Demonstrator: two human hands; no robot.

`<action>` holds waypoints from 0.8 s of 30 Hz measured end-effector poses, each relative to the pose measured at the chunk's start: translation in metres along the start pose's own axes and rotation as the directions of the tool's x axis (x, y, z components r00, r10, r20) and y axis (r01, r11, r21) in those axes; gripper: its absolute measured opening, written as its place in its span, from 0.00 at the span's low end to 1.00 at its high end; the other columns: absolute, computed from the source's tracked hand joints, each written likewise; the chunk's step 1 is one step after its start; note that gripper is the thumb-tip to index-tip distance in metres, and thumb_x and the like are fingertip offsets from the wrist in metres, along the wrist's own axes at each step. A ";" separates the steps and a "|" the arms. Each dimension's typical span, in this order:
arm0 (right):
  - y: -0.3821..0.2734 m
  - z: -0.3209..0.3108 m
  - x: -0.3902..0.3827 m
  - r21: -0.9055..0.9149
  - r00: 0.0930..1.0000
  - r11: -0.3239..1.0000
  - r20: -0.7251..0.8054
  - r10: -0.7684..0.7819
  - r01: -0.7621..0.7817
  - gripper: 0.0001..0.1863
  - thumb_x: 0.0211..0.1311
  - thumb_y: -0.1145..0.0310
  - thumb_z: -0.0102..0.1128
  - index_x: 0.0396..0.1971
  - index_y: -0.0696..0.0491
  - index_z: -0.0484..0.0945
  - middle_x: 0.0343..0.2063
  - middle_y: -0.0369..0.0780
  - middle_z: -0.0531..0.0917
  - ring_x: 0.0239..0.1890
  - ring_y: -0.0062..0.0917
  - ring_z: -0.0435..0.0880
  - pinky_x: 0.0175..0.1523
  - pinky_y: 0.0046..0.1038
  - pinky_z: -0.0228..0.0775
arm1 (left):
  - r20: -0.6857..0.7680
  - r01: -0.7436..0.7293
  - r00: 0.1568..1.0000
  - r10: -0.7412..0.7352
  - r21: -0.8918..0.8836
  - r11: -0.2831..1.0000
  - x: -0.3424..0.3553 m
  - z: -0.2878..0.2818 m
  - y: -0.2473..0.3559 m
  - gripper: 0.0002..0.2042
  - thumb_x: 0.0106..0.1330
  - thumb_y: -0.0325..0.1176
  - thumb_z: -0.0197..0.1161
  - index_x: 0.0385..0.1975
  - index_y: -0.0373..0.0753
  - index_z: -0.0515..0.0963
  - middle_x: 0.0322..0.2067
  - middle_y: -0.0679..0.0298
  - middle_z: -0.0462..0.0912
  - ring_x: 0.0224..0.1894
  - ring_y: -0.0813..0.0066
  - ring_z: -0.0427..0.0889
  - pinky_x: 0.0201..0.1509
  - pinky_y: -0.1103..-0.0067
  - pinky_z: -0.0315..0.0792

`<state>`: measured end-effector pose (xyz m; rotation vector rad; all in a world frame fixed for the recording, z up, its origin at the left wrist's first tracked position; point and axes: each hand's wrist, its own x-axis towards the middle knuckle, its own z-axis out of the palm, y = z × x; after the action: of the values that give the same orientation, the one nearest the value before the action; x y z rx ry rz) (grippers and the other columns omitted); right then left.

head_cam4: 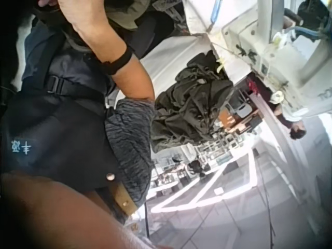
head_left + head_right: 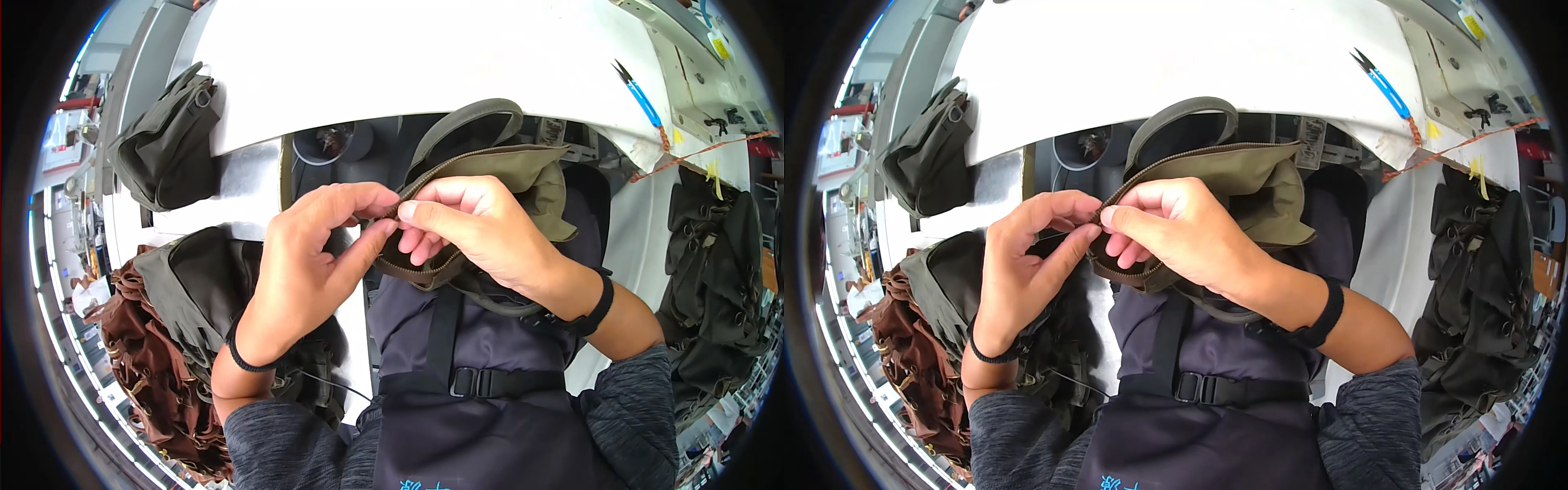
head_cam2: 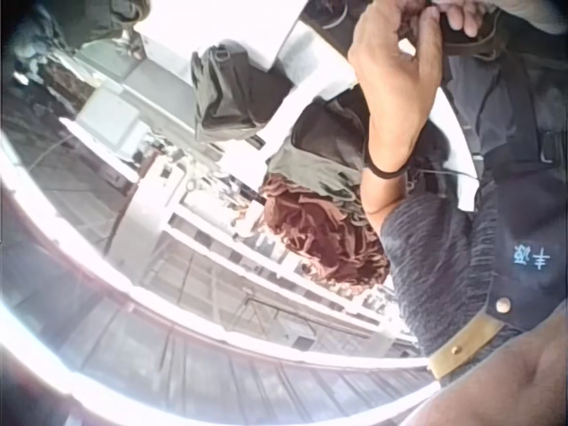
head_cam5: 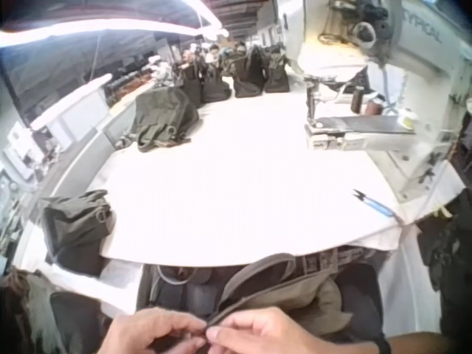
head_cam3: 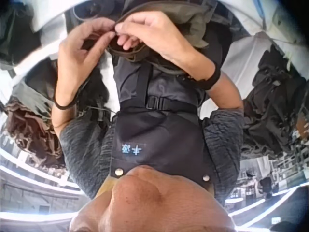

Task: The person uses pliers to adjust a zipper on a green bag, then places the bag under a sewing machine to stitch the zipper. They guide the bag through the machine, sew the zipper, and inspect the finished seam.

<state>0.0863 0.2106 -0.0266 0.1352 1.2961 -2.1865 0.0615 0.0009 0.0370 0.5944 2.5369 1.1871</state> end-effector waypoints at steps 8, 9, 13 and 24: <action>0.011 0.000 0.000 -0.052 0.999 0.997 0.003 -0.052 0.052 0.16 0.79 0.65 0.56 0.42 0.64 0.85 0.34 0.41 0.89 0.36 0.20 0.86 0.44 0.23 0.79 | 0.026 0.050 0.998 -0.049 -0.018 0.999 -0.017 0.001 0.003 0.14 0.64 0.21 0.72 0.49 0.33 0.84 0.40 0.57 0.89 0.42 0.66 0.89 0.47 0.75 0.82; 0.013 0.000 -0.003 -0.081 0.997 0.994 0.016 -0.078 0.079 0.17 0.80 0.65 0.54 0.42 0.64 0.84 0.34 0.41 0.89 0.36 0.20 0.86 0.44 0.24 0.79 | 0.028 0.045 0.999 -0.044 -0.024 0.999 -0.018 0.002 0.003 0.14 0.64 0.20 0.71 0.50 0.33 0.84 0.40 0.56 0.89 0.41 0.67 0.90 0.47 0.75 0.82; 0.019 0.000 -0.012 -0.200 0.994 0.973 0.015 -0.110 0.111 0.12 0.78 0.68 0.59 0.43 0.63 0.84 0.35 0.37 0.88 0.38 0.16 0.85 0.45 0.22 0.78 | 0.051 -0.037 0.998 0.039 -0.043 0.998 -0.016 0.002 -0.009 0.13 0.66 0.18 0.68 0.50 0.33 0.85 0.41 0.57 0.89 0.41 0.70 0.90 0.47 0.77 0.83; 0.023 -0.008 -0.046 -0.072 0.964 0.975 -0.154 -0.217 0.208 0.10 0.77 0.71 0.59 0.42 0.63 0.84 0.32 0.36 0.86 0.34 0.14 0.81 0.44 0.20 0.75 | 0.179 -0.425 0.893 0.414 0.027 0.905 0.037 0.005 0.010 0.14 0.65 0.14 0.64 0.49 0.33 0.84 0.47 0.55 0.86 0.48 0.62 0.87 0.50 0.74 0.81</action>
<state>0.1352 0.2292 -0.0317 0.1600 1.5217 -2.3569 0.0339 0.0276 0.0387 1.2563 2.3762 1.1237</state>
